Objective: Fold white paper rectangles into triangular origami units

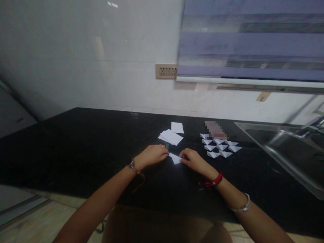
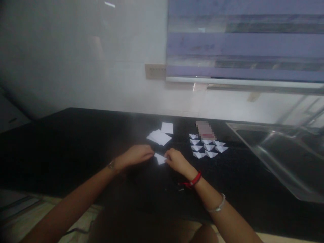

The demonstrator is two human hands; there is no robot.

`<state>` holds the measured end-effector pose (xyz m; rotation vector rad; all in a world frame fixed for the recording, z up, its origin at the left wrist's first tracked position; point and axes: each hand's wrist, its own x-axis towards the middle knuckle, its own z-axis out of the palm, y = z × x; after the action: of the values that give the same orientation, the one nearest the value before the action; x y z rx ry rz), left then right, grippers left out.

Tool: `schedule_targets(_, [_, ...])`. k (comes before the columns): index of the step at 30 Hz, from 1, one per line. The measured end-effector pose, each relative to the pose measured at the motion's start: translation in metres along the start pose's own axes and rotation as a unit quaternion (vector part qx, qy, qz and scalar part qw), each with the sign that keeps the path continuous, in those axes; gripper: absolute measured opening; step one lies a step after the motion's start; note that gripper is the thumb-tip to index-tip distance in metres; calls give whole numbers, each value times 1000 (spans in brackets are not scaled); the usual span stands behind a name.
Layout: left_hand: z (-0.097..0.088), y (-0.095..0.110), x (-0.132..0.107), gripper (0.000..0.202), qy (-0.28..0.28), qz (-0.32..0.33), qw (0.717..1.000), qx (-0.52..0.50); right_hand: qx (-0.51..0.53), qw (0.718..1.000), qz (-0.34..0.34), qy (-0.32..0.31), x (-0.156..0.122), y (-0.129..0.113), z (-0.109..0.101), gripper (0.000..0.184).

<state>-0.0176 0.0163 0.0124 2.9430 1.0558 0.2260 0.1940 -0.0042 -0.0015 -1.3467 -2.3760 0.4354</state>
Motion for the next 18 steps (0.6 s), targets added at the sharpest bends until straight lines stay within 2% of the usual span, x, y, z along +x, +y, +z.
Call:
schedule_targets(5, [3,-2,0,25,10,-35,999,4,80,994,66,21,2,5,5,3])
schedule_targets(10, [1,1,2,27,48,-115,991,-56,115,988,90,46,3,4,3,5])
schedule_targets(14, [7,9,5,36,88,-189,957,-203,62,993,59,87,3,-4,2,2])
schedule_targets(18, [16,15,9,34,99,-211,912,-337,24,997,10,76,2,-9,5,3])
